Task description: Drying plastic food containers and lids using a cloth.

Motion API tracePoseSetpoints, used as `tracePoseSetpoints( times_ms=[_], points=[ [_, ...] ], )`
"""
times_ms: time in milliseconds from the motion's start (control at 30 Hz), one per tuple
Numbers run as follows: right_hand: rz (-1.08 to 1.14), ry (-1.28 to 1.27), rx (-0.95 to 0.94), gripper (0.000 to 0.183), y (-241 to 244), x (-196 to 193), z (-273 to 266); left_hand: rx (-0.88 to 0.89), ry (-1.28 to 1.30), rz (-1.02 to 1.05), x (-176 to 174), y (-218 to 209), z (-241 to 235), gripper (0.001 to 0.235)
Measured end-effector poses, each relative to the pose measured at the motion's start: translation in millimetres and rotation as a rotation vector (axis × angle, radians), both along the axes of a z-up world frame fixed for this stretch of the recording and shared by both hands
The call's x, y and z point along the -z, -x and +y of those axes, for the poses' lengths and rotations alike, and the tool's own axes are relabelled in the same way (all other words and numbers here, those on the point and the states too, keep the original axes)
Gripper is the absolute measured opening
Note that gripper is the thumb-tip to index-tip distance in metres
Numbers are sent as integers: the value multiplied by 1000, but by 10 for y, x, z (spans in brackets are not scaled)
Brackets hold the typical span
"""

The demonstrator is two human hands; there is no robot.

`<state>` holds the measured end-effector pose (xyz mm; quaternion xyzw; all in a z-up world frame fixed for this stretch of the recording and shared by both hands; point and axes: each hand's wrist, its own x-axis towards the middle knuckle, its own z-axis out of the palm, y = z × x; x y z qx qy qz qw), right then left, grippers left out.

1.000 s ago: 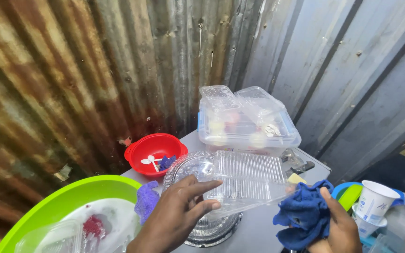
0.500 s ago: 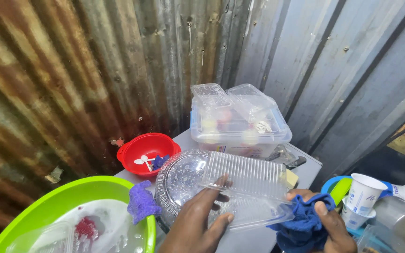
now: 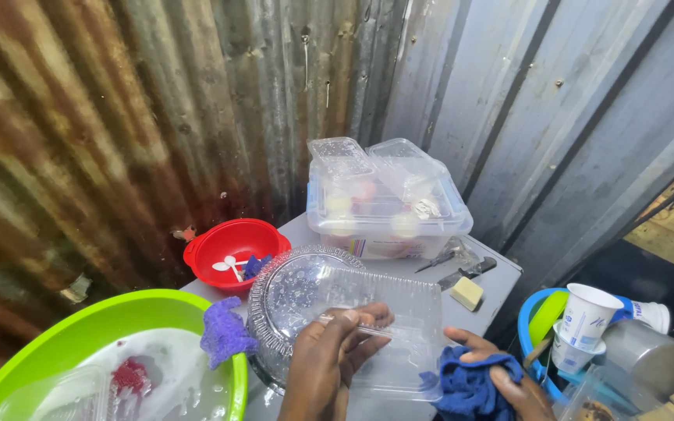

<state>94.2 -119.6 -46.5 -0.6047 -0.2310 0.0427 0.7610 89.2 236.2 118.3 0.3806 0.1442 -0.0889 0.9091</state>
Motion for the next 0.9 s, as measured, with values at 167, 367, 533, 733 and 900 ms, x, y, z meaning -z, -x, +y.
tracePoseSetpoints(
  times_ms=[167,367,533,733,900],
  points=[
    [182,-248,-39,58,660,-27,-25,-21,10,-106,-330,113,89,18],
    [297,638,-78,90,1186,-1433,-117,59,-90,-274,-480,183,-56,13],
    [522,845,747,69,1913,-2270,228,130,5,-349,-533,406,-244,15],
    [649,963,1052,66,2451,-3218,406,170,31,-466,-617,690,-400,14],
    [864,680,952,56,3484,-3680,-369,240,93,-660,-752,920,-517,10]
  ],
)
